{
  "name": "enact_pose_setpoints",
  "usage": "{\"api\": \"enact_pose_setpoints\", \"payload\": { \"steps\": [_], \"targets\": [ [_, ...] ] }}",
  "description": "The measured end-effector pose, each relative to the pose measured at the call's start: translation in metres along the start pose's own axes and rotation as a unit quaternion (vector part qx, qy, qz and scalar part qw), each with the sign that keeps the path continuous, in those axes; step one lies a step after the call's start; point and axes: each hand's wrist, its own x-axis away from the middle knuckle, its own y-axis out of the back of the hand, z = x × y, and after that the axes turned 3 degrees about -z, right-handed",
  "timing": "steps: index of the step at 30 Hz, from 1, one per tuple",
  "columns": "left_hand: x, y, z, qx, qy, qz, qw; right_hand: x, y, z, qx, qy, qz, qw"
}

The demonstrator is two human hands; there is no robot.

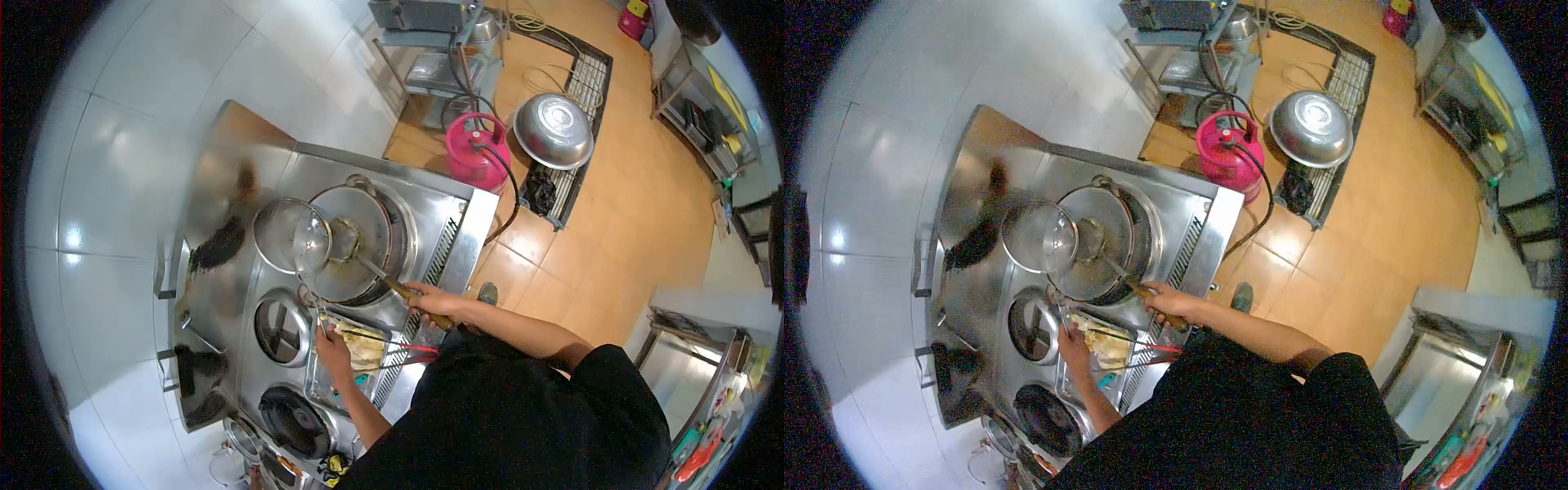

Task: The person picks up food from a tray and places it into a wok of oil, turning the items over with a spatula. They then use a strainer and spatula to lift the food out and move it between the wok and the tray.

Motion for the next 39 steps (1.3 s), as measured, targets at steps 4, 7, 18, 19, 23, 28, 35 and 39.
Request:
{"api": "enact_pose_setpoints", "payload": {
  "steps": [4,7,18,19,23,28,35,39],
  "targets": [
    [-0.002,0.005,-0.007,-0.029,0.005,0.007,1.0,-0.006,0.007,-0.002,0.122,0.071,-0.039,0.989],
    [0.006,0.009,-0.018,-0.042,0.025,0.004,0.999,0.005,0.005,0.003,0.165,0.107,-0.047,0.979],
    [0.015,0.002,-0.009,-0.071,0.025,-0.024,0.997,0.016,0.026,0.0,0.329,0.314,-0.152,0.878],
    [0.011,0.001,-0.006,-0.069,0.02,-0.02,0.997,0.019,0.027,0.005,0.327,0.295,-0.155,0.884],
    [0.01,-0.001,-0.002,-0.082,0.011,0.014,0.996,0.031,0.025,0.012,0.375,0.284,-0.172,0.866],
    [0.01,-0.005,0.003,-0.047,-0.01,-0.011,0.999,0.039,0.013,0.017,0.405,0.285,-0.183,0.849],
    [0.018,-0.003,0.027,-0.064,-0.059,-0.007,0.996,0.028,0.009,0.023,0.487,0.261,-0.213,0.806],
    [0.025,0.005,0.01,-0.079,0.012,0.03,0.996,0.024,0.008,0.03,0.535,0.267,-0.218,0.771]
  ]
}}
